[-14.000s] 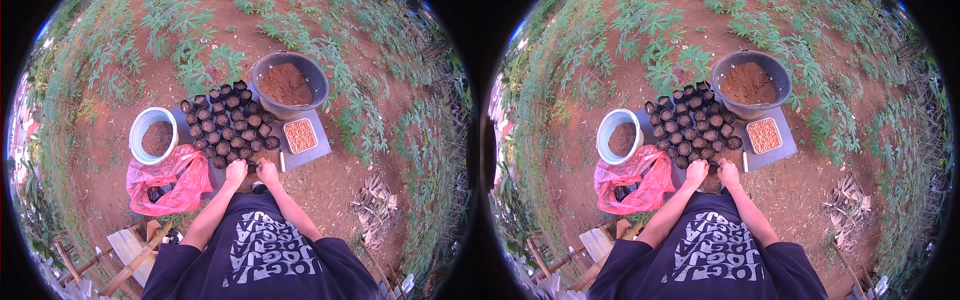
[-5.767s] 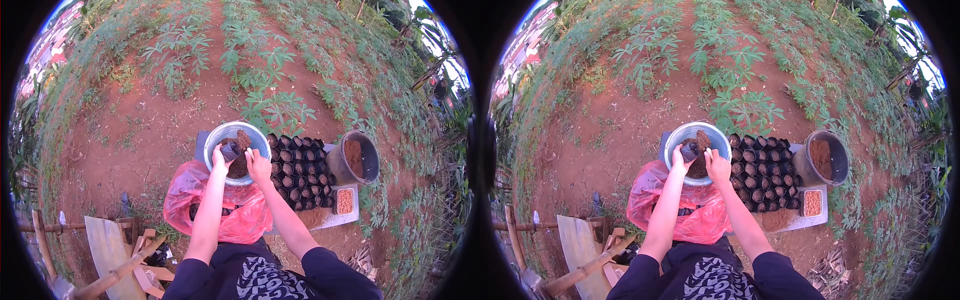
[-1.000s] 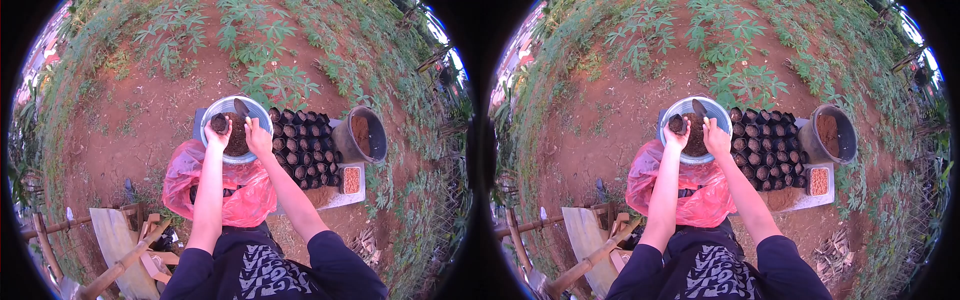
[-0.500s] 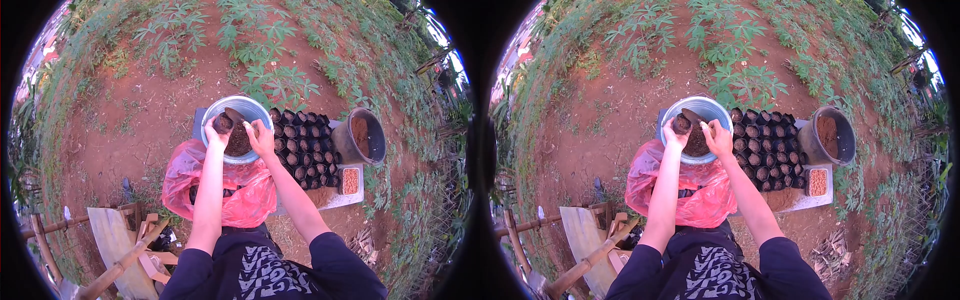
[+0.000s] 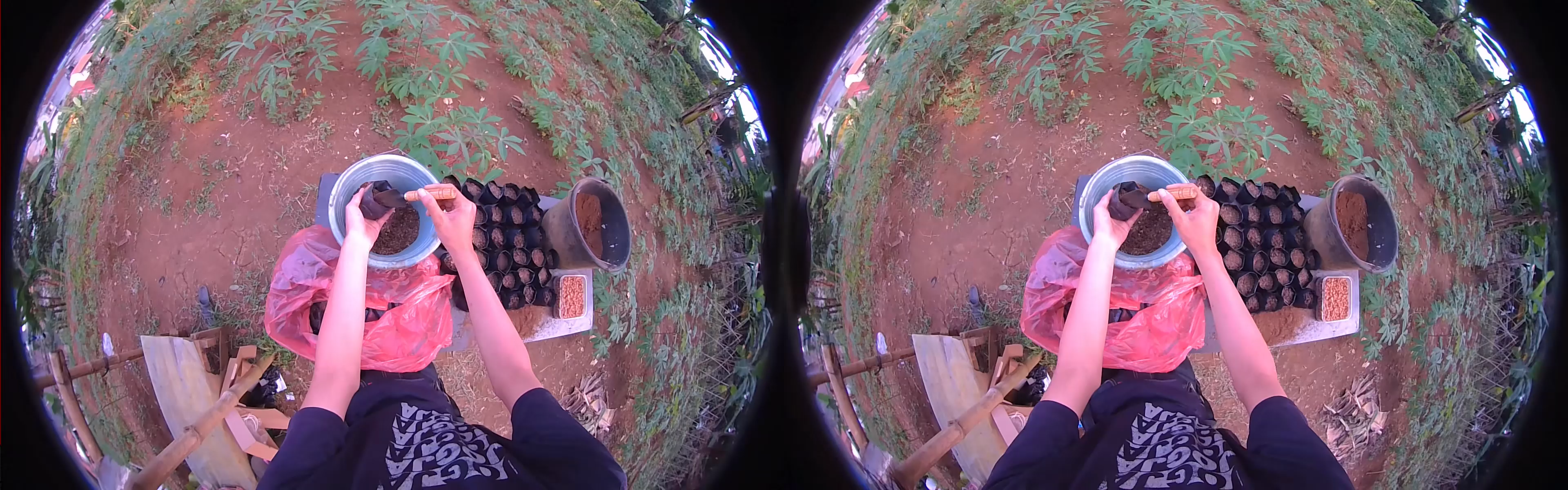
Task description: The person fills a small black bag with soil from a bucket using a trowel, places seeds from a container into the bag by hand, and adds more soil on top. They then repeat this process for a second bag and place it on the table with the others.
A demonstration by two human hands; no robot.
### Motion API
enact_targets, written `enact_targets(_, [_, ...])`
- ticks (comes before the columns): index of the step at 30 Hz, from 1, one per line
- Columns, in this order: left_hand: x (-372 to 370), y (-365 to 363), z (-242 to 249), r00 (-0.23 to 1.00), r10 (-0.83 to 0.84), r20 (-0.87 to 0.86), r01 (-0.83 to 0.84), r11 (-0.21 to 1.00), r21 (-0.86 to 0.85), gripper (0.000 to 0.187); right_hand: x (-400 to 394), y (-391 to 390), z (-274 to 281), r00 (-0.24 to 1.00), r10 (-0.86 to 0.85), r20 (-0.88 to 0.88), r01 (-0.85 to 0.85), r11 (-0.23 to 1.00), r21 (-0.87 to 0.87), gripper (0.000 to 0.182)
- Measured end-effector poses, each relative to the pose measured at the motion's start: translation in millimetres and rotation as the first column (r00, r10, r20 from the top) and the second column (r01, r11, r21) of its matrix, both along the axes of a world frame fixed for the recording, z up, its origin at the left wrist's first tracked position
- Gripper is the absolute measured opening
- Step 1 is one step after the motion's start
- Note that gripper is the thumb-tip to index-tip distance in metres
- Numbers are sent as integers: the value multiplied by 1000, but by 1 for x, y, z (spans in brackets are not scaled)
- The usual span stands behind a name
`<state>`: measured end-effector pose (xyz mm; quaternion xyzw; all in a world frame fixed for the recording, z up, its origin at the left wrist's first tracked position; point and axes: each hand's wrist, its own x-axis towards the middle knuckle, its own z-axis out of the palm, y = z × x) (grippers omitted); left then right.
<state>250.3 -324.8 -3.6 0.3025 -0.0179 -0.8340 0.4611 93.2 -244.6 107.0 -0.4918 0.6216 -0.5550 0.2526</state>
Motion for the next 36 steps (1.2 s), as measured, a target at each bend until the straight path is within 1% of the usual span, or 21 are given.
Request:
enact_targets(4, [-1, 3, 8, 998, -10, 67, 9, 1000, 12, 37, 5, -7, 14, 997, -49, -54, 48, 999, -21, 20])
enact_targets(7, [-1, 3, 14, 996, -15, 85, 12, 1000, 29, 38, 4, -10, 18, 987, -30, -155, 34, 999, 20, 20])
enact_targets(9, [-2, 3, 16, 994, -31, 104, 27, 999, 38, 40, 3, -12, 19, 981, 16, -193, -11, 1000, 26, 21])
enact_targets(10, [-2, 2, 16, 993, -40, 113, 39, 999, 17, 40, 4, -13, 19, 977, 42, -211, -37, 999, 30, 21])
enact_targets(13, [-3, 3, 12, 988, -59, 144, 62, 998, -20, 41, 3, -14, 23, 974, 104, -202, -83, 991, 109, 23])
enact_targets(16, [-4, 1, 11, 982, -61, 180, 65, 998, -15, 40, -1, -17, 13, 977, 68, -203, -38, 988, 147, 26])
enact_targets(18, [-5, 1, 11, 976, -67, 207, 70, 997, -11, 39, -7, -22, -2, 989, 31, -141, 0, 978, 211, 28])
enact_targets(19, [-5, 1, 11, 978, -75, 194, 78, 997, -5, 39, -9, -25, -6, 994, 8, -109, 18, 970, 243, 29])
enact_targets(20, [-5, 0, 10, 980, -85, 182, 86, 996, 0, 39, -12, -25, -12, 1000, -17, 3, 16, 971, 239, 33])
enact_targets(23, [-5, -1, 9, 981, -103, 163, 102, 995, 10, 38, -20, -28, -25, 994, -38, 99, 10, 963, 271, 33])
enact_targets(26, [-5, 1, 9, 984, -106, 145, 106, 994, 13, 38, -23, -27, -30, 945, -82, 315, -16, 955, 297, 27])
enact_targets(29, [-3, 0, 9, 983, -96, 154, 96, 995, 10, 38, -31, -28, -46, 907, -126, 403, -6, 950, 311, 31])
enact_targets(30, [-3, 0, 8, 983, -96, 154, 95, 995, 13, 38, -31, -28, -44, 884, -133, 449, -10, 953, 302, 30])
enact_targets(34, [-3, -1, 4, 986, -98, 138, 94, 995, 35, 37, -34, -24, -40, 831, -173, 529, -9, 946, 324, 29])
enact_targets(36, [-3, -2, 2, 989, -71, 126, 66, 997, 50, 37, -35, -23, -36, 802, -191, 566, -11, 943, 333, 29])
